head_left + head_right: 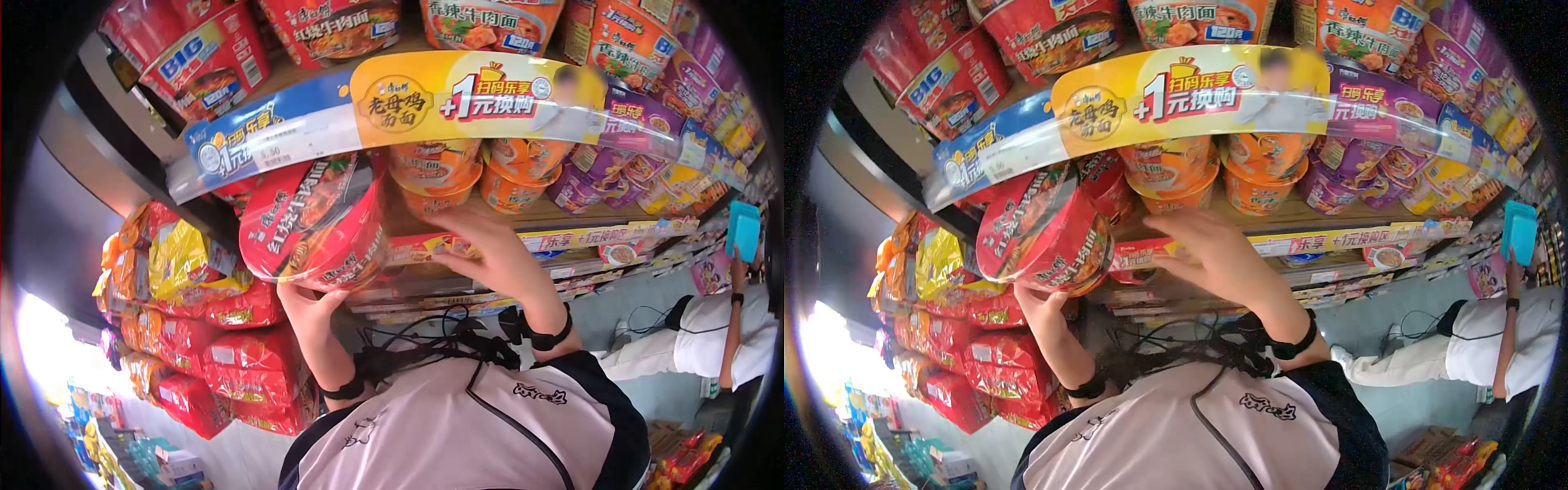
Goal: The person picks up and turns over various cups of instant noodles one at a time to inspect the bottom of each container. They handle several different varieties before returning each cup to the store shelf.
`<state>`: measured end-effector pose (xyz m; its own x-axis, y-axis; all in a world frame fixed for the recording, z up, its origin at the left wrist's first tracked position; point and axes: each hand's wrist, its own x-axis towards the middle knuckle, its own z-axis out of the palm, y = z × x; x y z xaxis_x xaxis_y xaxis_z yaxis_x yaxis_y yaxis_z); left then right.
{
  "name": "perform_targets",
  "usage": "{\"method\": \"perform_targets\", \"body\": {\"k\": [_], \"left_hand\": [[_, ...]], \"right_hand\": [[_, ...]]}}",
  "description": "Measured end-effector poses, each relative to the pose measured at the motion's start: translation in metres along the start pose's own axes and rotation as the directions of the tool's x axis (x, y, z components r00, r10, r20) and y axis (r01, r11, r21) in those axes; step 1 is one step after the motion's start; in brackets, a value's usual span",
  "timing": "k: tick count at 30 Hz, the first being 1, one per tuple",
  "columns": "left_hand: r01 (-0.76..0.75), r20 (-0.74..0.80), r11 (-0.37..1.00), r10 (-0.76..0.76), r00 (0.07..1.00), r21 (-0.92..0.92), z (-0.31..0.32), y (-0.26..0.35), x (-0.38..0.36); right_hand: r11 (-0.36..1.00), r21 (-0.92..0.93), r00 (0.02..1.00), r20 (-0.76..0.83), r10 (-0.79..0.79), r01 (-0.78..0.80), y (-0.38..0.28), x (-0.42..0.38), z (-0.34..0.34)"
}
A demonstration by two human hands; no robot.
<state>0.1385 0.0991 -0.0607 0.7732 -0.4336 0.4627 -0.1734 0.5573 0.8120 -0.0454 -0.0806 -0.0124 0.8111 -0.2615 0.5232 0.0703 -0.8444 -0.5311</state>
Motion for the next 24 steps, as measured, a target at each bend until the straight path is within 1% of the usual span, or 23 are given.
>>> {"method": "perform_targets", "body": {"k": [1,2,3,4,6,7,8,10,13,16,17,18,20,21,24], "left_hand": [[-0.032,0.007,0.999,0.032,0.999,0.016,0.000,-0.004,0.005],[-0.063,0.013,0.997,0.063,0.998,0.035,0.000,-0.007,0.010],[-0.046,-0.048,0.998,0.048,0.998,0.043,0.014,0.001,0.013],[-0.051,-0.033,0.993,0.055,0.998,0.108,0.014,-0.002,0.019],[-0.064,-0.019,0.968,0.071,0.997,0.242,0.007,-0.018,0.027],[-0.118,-0.013,0.910,0.134,0.991,0.398,0.007,-0.028,0.036],[-0.009,-0.068,0.931,0.036,0.997,0.364,0.012,-0.035,0.040],[-0.180,0.059,0.892,0.171,0.983,0.415,0.012,-0.053,0.060],[-0.170,0.042,0.832,0.175,0.984,0.527,0.023,-0.062,0.075],[-0.123,0.092,0.899,0.093,0.991,0.419,0.032,-0.061,0.086],[-0.143,0.127,0.922,0.104,0.986,0.360,0.036,-0.058,0.090],[-0.111,0.131,0.923,0.066,0.989,0.368,0.039,-0.056,0.092],[-0.082,0.149,0.955,0.040,0.988,0.284,0.034,-0.064,0.097],[-0.082,0.156,0.956,0.039,0.987,0.280,0.034,-0.065,0.097],[-0.100,0.160,0.954,0.056,0.986,0.282,0.031,-0.070,0.098]], "right_hand": [[0.990,-0.128,0.998,-0.005,-0.068,0.067,0.010,-0.003,0.005],[0.978,-0.185,0.995,-0.002,-0.102,0.100,0.020,-0.007,0.009],[0.962,-0.240,0.991,0.005,-0.135,0.133,0.028,-0.011,0.013],[0.942,-0.292,0.985,0.017,-0.169,0.167,0.035,-0.015,0.016],[0.991,-0.120,0.993,0.093,0.071,-0.060,0.045,-0.021,0.019],[0.983,-0.039,0.971,0.153,0.182,-0.178,0.049,-0.023,0.023],[0.986,-0.083,0.983,0.109,0.150,-0.142,0.056,-0.028,0.028],[0.981,-0.183,0.997,0.014,0.073,-0.070,0.068,-0.034,0.041],[0.993,-0.118,0.998,-0.056,-0.001,-0.006,0.068,-0.037,0.052],[0.999,-0.039,0.999,-0.045,0.022,-0.024,0.078,-0.042,0.058],[1.000,-0.019,0.998,-0.050,0.023,-0.023,0.080,-0.043,0.057],[0.999,0.007,0.998,-0.056,0.035,-0.035,0.080,-0.043,0.056],[0.996,0.073,0.996,-0.068,0.057,-0.052,0.081,-0.043,0.056],[0.998,0.063,0.996,-0.078,0.033,-0.028,0.081,-0.042,0.056],[0.997,0.071,0.995,-0.090,0.050,-0.044,0.081,-0.044,0.058]]}}
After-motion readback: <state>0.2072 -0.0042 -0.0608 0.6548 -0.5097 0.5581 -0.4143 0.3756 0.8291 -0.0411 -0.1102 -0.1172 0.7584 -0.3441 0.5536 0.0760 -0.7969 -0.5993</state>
